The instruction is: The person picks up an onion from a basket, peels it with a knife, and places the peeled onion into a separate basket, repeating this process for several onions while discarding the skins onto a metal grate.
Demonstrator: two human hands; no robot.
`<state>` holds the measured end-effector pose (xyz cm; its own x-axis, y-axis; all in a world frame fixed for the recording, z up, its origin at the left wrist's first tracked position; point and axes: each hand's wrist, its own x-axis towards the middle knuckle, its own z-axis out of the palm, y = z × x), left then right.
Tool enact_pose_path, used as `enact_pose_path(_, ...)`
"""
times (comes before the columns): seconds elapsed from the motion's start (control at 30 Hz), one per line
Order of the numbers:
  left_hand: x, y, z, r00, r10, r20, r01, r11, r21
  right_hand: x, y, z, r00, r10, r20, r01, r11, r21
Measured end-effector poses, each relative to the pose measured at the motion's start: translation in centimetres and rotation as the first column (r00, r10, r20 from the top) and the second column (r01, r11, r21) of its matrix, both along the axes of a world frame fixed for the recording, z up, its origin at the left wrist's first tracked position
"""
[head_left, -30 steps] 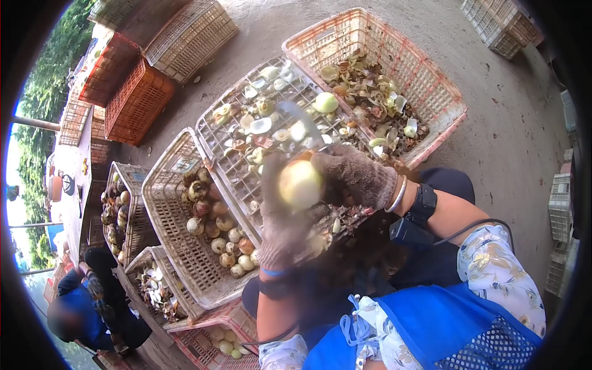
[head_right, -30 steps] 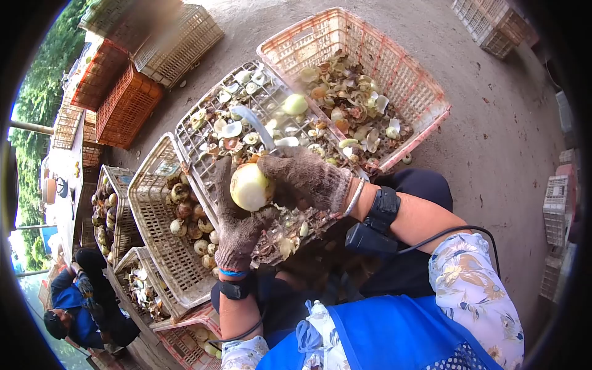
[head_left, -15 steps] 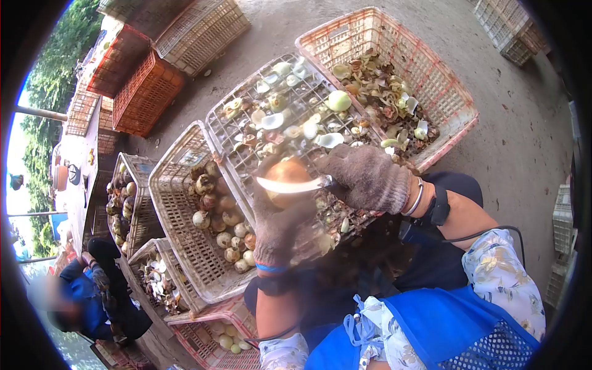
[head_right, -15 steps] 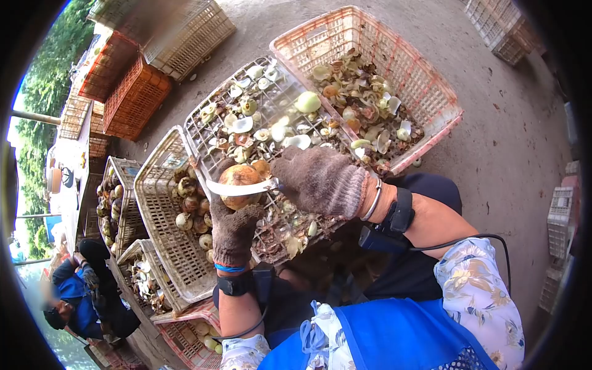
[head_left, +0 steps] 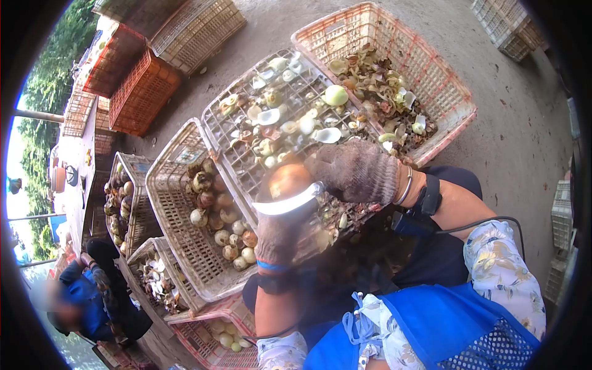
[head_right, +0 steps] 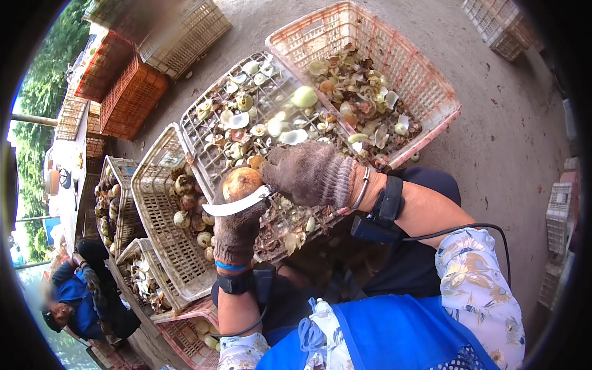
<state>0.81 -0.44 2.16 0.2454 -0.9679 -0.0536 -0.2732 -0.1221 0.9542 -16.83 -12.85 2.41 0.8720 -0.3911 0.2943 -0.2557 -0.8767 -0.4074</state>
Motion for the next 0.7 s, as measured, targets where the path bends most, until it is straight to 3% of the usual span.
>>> enact_pose_path(0.03, 0.0, -0.2, 0.4, 0.982, -0.062, 0.181, 0.070, 0.997, -0.035, -0.1, 0.0, 0.1, 0.999, 0.009, -0.033, -0.009, 1.000, -0.016)
enact_pose_path(0.07, -0.2, -0.2, 0.2, 0.982, -0.061, 0.180, 0.068, 0.997, -0.037, -0.1, -0.1, 0.2, 0.999, 0.010, -0.034, -0.010, 1.000, -0.017)
enact_pose_path(0.13, -0.5, 0.2, -0.1, 0.994, 0.063, -0.089, -0.063, 0.998, -0.007, -0.1, 0.1, 0.3, 1.000, -0.016, 0.021, 0.016, 1.000, -0.020)
enact_pose_path(0.17, -0.5, 0.1, 0.1, 0.994, 0.062, -0.089, -0.063, 0.998, -0.006, 0.0, -0.1, 0.0, 1.000, -0.016, 0.021, 0.016, 1.000, -0.019)
enact_pose_path(0.23, -0.7, 0.1, 1.1, 0.969, -0.064, 0.237, 0.056, 0.998, 0.041, 0.2, -0.4, -0.9, 0.994, 0.011, 0.110, -0.003, 0.998, -0.067)
enact_pose_path(0.27, -0.6, 0.0, 0.9, 0.969, -0.064, 0.238, 0.056, 0.998, 0.042, 0.2, -0.4, -1.1, 0.994, 0.011, 0.111, -0.004, 0.998, -0.067)
enact_pose_path(0.33, -0.3, 0.0, -0.3, 1.000, -0.013, 0.027, 0.009, 0.991, 0.131, 0.1, -0.5, -1.3, 1.000, -0.026, 0.003, 0.026, 0.999, -0.027)
enact_pose_path(0.37, -0.4, 0.1, -1.1, 1.000, -0.013, 0.027, 0.010, 0.992, 0.129, 0.1, -0.5, -1.5, 1.000, -0.026, 0.003, 0.026, 0.999, -0.029)
enact_pose_path(0.43, -0.7, 0.6, -2.3, 0.995, 0.040, -0.087, -0.043, 0.998, -0.035, 0.0, -0.5, -1.7, 0.996, 0.006, 0.089, 0.005, 0.992, -0.124)
enact_pose_path(0.47, -0.4, 0.7, -2.6, 0.995, 0.041, -0.089, -0.044, 0.999, -0.029, 0.0, -0.2, -1.7, 0.996, 0.006, 0.087, 0.004, 0.993, -0.118)
enact_pose_path(0.5, 0.1, 0.2, -2.5, 0.977, -0.075, 0.201, 0.105, 0.985, -0.139, 0.1, -0.2, -1.4, 0.990, -0.002, 0.139, 0.017, 0.994, -0.104)
enact_pose_path(0.53, 0.3, -0.2, -2.3, 0.862, -0.152, 0.484, 0.278, 0.940, -0.200, 0.1, -0.2, -1.3, 0.981, -0.015, 0.192, 0.033, 0.995, -0.089)
enact_pose_path(0.57, -0.2, -0.2, -1.9, 0.861, -0.153, 0.485, 0.280, 0.939, -0.199, 0.0, -0.6, -1.6, 0.997, -0.044, 0.062, 0.049, 0.996, -0.078)
enact_pose_path(0.6, -1.2, -0.4, -1.0, 0.996, -0.050, 0.079, 0.061, 0.987, -0.151, -0.1, -1.5, -2.2, 0.994, -0.085, -0.070, 0.079, 0.994, -0.076)
enact_pose_path(0.63, -1.8, -0.1, -0.2, 0.938, 0.119, -0.325, -0.125, 0.992, 0.002, -0.6, -3.1, -3.0, 0.920, -0.321, -0.227, 0.336, 0.942, 0.028)
enact_pose_path(0.67, -1.6, 0.1, -0.4, 0.939, 0.113, -0.326, -0.123, 0.992, -0.010, -2.2, -5.4, -5.3, 0.885, -0.401, -0.238, 0.412, 0.911, -0.005)
enact_pose_path(0.7, -1.1, 0.5, -0.4, 0.924, 0.112, -0.366, -0.112, 0.993, 0.023, -2.6, -5.7, -4.5, 0.863, -0.485, -0.144, 0.497, 0.865, 0.070)
